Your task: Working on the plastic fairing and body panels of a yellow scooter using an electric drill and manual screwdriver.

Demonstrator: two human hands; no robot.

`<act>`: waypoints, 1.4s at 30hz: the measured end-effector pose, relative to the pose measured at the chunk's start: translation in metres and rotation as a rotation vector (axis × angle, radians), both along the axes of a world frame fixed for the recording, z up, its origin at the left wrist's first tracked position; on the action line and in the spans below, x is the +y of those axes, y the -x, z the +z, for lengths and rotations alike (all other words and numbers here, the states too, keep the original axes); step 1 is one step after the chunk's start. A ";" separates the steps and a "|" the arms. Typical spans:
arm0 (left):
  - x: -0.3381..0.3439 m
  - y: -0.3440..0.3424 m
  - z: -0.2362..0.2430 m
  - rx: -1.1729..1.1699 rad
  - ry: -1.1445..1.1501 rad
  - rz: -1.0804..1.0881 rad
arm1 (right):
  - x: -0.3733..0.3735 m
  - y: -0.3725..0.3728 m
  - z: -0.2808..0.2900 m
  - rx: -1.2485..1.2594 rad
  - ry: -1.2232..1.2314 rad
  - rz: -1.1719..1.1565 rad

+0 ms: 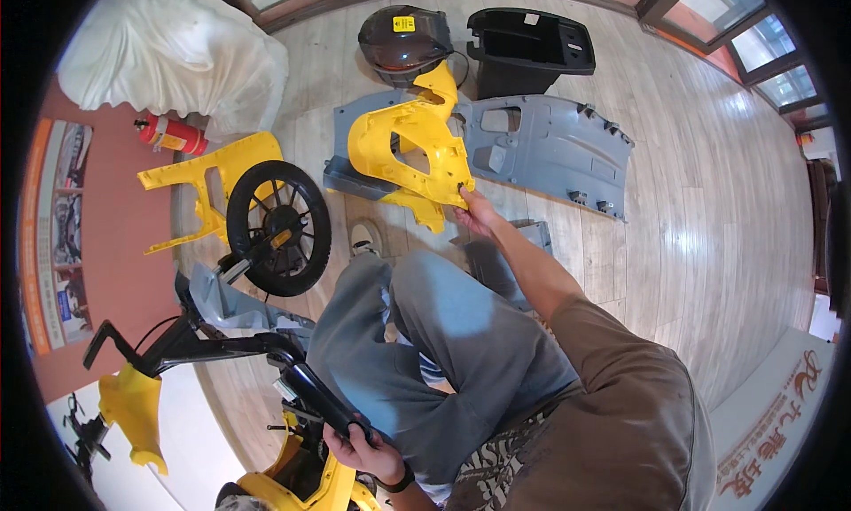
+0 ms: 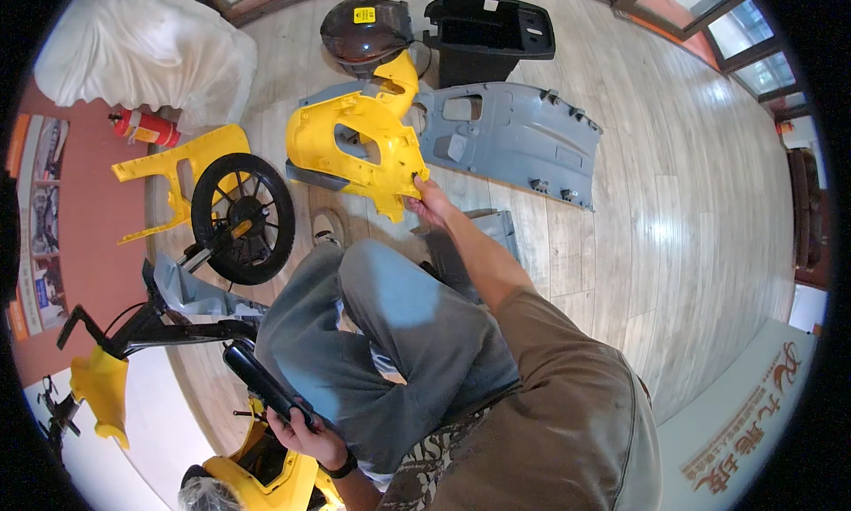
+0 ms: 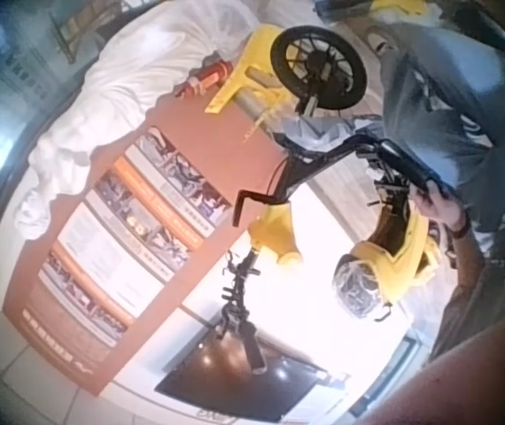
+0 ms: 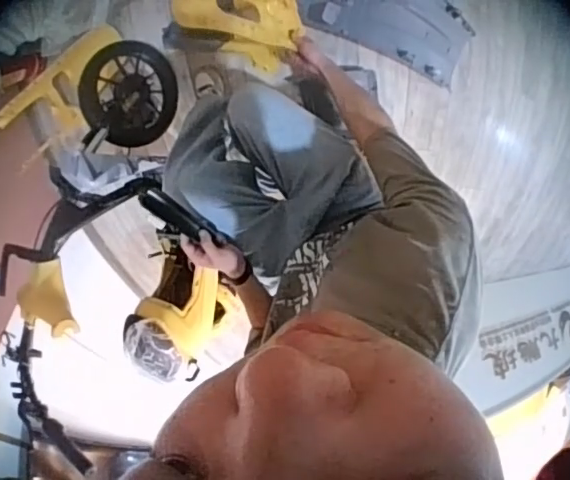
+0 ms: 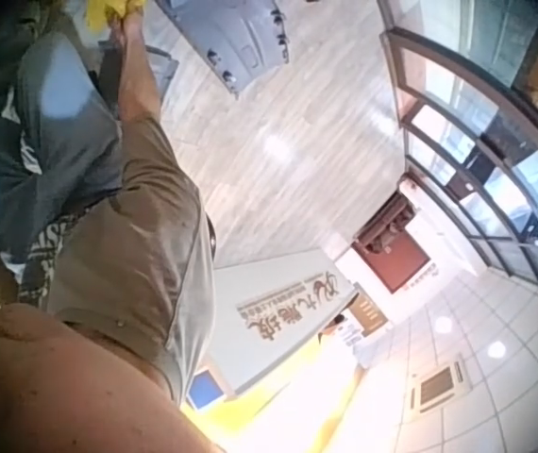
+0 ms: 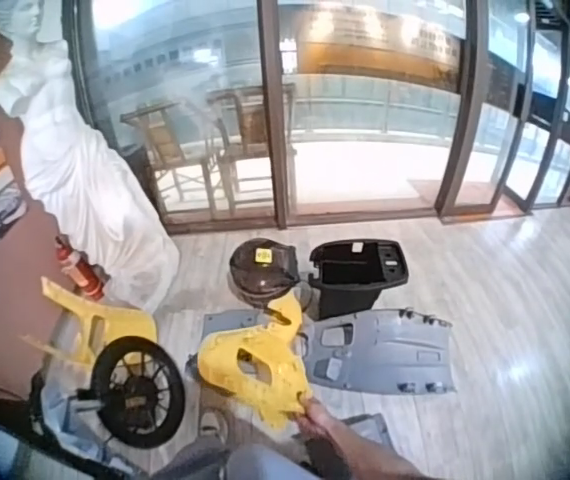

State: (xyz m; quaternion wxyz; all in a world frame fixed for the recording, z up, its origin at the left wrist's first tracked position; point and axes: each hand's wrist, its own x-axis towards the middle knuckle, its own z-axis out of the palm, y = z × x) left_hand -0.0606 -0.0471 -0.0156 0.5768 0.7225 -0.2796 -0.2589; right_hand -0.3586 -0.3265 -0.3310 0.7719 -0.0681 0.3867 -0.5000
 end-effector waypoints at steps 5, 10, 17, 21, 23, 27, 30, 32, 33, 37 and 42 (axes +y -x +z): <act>0.000 0.002 0.005 0.067 -0.017 0.000 | 0.005 0.000 -0.003 0.058 -0.047 0.006; 0.004 -0.006 -0.008 -0.012 0.026 0.037 | 0.013 0.005 -0.008 0.116 -0.110 0.016; 0.028 -0.030 -0.022 -0.240 -0.099 -0.073 | 0.028 0.030 -0.062 0.295 -0.180 0.090; 0.016 -0.018 -0.004 -0.413 -0.165 -0.080 | 0.032 0.000 -0.065 0.303 -0.211 0.106; 0.019 -0.027 0.002 -0.303 -0.303 -0.116 | 0.038 -0.014 -0.069 0.318 -0.169 0.115; 0.045 -0.072 -0.022 -1.431 -0.327 -0.387 | 0.049 -0.040 -0.072 0.380 -0.150 0.072; 0.048 -0.078 -0.030 -1.395 -0.412 -0.307 | 0.063 -0.053 -0.076 0.424 -0.147 0.070; 0.052 -0.080 -0.032 -1.403 -0.395 -0.308 | 0.076 -0.061 -0.074 0.411 -0.255 0.049; 0.056 -0.083 -0.031 -1.418 -0.383 -0.292 | 0.078 -0.074 -0.067 0.397 -0.247 0.069; 0.057 -0.078 -0.028 -1.340 -0.358 -0.241 | 0.086 -0.076 -0.062 0.402 -0.265 -0.057; 0.044 -0.049 -0.026 -0.669 -0.413 0.020 | 0.072 -0.038 -0.078 0.492 -0.307 -0.146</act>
